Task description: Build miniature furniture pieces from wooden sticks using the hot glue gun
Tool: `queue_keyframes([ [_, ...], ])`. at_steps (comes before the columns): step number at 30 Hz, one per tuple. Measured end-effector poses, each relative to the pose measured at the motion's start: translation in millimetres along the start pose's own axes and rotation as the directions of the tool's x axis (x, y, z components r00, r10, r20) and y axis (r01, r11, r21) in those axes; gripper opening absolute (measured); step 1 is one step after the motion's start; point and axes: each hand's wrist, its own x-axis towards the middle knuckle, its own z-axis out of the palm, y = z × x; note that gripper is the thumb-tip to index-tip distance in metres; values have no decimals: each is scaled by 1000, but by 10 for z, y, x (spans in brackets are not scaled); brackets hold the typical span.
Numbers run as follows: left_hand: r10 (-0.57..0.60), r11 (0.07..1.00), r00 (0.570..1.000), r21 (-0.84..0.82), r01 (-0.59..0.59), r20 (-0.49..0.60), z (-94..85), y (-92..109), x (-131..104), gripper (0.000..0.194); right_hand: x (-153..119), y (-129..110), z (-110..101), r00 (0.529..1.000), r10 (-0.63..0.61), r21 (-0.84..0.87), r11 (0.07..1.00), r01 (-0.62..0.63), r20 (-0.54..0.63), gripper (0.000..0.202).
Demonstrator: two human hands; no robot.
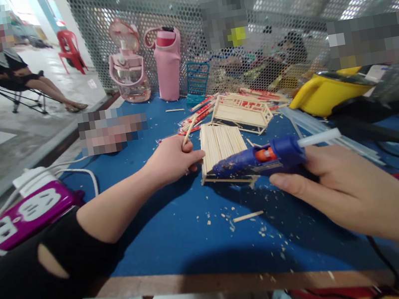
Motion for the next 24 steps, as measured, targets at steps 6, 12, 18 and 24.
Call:
queue_keyframes([
  [6, 14, 1000, 1000, 13, -14, 3, 6, -15, -5, 39, -7, 13, 0, 999, -24, -22, 999, 23, -23, 24],
  [12, -6, 1000, 1000, -7, 6, 7, 10, 29, -16, 37, -59, 61, -97, 1000, 2, -27, 1000, -3, -26, 23],
  [18, -4, 1000, 1000, -4, 4, 9, 14, 29, -23, 39, -206, 180, -184, 999, 6, -49, 999, -8, -49, 24],
  [24, -27, 999, 1000, 24, 27, 16, 17, 36, -21, 38, -282, 239, -135, 992, 123, -3, 992, -123, 14, 26],
])
